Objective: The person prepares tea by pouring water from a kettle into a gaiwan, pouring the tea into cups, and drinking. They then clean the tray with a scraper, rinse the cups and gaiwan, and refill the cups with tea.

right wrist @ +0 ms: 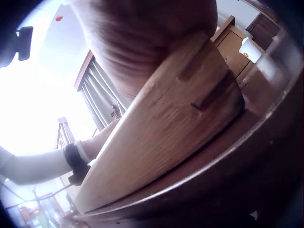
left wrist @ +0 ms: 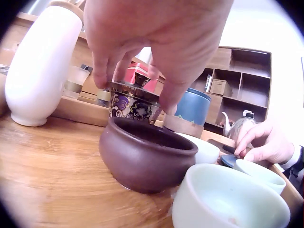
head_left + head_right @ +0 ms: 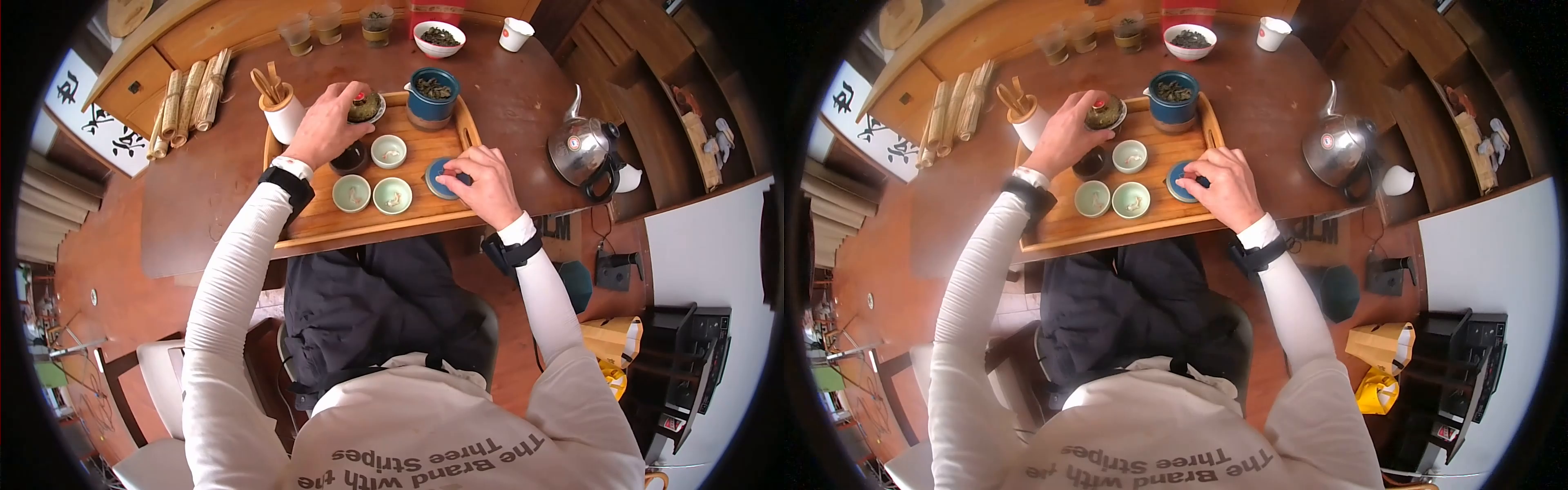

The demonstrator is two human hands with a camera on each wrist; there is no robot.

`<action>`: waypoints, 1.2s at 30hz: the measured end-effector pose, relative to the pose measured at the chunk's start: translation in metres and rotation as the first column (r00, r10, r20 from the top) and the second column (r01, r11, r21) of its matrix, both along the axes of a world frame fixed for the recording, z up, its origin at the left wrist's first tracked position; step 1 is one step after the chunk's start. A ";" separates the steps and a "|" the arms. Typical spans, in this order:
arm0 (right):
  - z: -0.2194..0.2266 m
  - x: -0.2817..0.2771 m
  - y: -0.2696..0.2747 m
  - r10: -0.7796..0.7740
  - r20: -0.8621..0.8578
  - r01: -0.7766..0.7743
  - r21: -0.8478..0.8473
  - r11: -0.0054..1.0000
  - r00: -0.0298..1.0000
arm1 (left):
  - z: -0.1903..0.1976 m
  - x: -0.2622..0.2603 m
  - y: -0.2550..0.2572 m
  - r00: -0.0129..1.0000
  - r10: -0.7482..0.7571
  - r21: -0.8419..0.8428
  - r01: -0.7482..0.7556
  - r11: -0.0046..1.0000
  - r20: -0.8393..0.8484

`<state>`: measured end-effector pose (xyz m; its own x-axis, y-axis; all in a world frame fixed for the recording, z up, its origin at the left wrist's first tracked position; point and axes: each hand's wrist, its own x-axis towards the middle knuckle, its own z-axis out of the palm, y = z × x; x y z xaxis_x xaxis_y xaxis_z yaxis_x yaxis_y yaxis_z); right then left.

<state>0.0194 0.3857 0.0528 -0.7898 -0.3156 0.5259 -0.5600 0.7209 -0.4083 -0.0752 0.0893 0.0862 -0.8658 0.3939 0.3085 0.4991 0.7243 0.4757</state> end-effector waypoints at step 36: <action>-0.051 0.004 0.098 -0.509 0.113 0.508 -0.394 0.765 0.854 | -0.021 -0.025 -0.010 1.000 -0.017 0.288 0.014 0.957 0.007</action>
